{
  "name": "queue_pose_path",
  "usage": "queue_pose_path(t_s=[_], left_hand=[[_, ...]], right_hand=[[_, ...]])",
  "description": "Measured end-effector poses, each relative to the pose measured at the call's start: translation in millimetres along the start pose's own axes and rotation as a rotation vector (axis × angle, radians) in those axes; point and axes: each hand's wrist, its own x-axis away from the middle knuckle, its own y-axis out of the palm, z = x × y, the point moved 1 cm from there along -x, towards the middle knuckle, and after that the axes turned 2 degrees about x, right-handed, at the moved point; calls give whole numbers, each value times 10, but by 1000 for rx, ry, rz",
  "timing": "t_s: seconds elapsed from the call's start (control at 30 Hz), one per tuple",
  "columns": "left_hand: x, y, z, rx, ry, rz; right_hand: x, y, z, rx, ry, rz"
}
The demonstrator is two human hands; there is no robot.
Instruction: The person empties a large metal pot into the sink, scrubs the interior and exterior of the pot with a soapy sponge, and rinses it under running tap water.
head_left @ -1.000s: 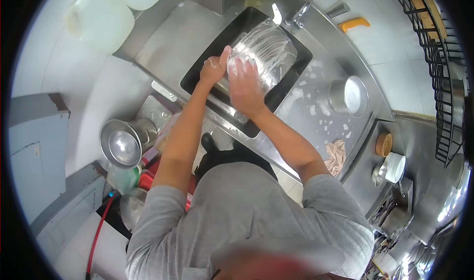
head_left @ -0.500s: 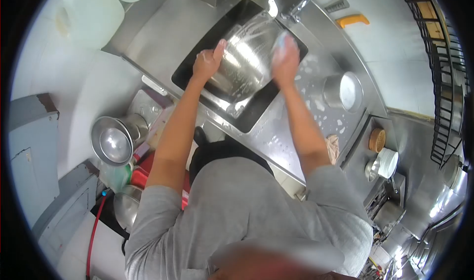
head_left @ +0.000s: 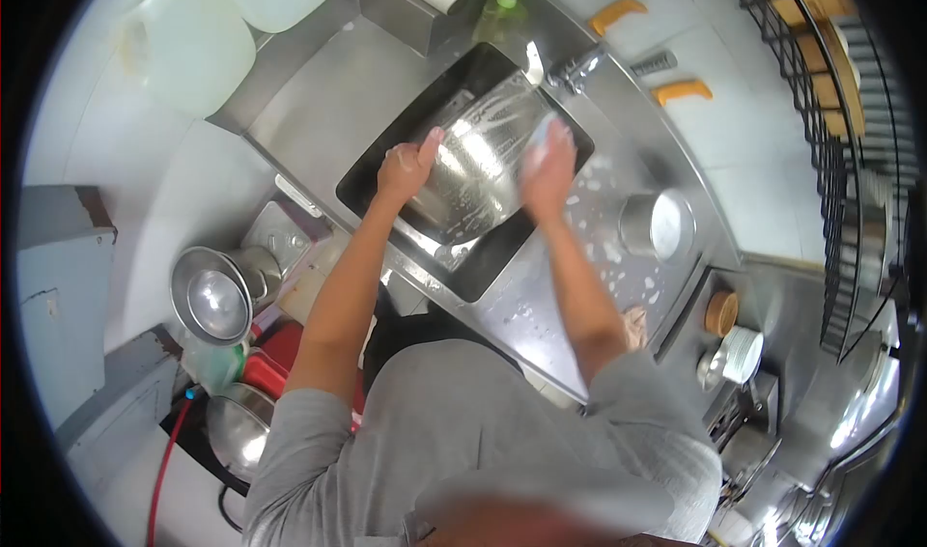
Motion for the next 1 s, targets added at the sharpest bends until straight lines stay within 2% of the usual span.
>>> queue_pose_path(t_s=[0.03,0.1,0.13,0.17,0.23,0.27,0.33,0.4,0.43,0.47,0.5,0.57,0.6,0.67,0.77,0.8,0.9,0.97,1.0], left_hand=[[-14,-33,13,28,-36,-33],[41,-107,73,64,-99,-131],[15,-109,65,64,-93,-120],[5,-99,53,65,-90,-111],[29,-54,29,65,-88,-106],[45,-54,33,61,-94,-132],[27,-130,81,68,-115,-159],[30,-133,76,88,-84,-184],[32,-164,95,100,-64,-191],[36,-254,167,88,-111,-309],[17,-171,59,137,-110,-294],[-77,45,-256,227,-97,-256],[5,-229,28,152,-223,-383],[-103,-15,-211,337,-68,-340],[-20,-64,-185,278,-122,-422],[-40,-49,-197,230,-152,-421],[-39,-31,-148,197,-168,-398],[-41,-138,-77,134,-192,-371],[-139,22,-259,96,-80,-411]], right_hand=[[94,-169,-413,60,-97,-74],[39,-129,-386,46,-154,-65],[-196,-34,-204,17,50,-207],[-522,91,105,-10,254,-351],[-753,935,1286,194,73,-702],[-737,759,1072,113,171,-613],[-774,133,48,-46,336,-432],[-334,-16,-590,51,-64,-98],[-74,-82,-944,236,-224,-127],[192,-115,-1314,543,-347,-297],[570,-43,-1403,166,-454,-256],[699,-75,-1391,108,-505,-349],[539,-98,-1352,135,-452,-272],[56,-116,-1136,195,-342,-147],[-563,0,-1020,-3,120,-284],[-267,160,-987,133,-112,-123],[621,-23,-1577,218,-383,-185],[360,-22,-1494,204,-386,-225],[185,0,-1401,193,-387,-253]])
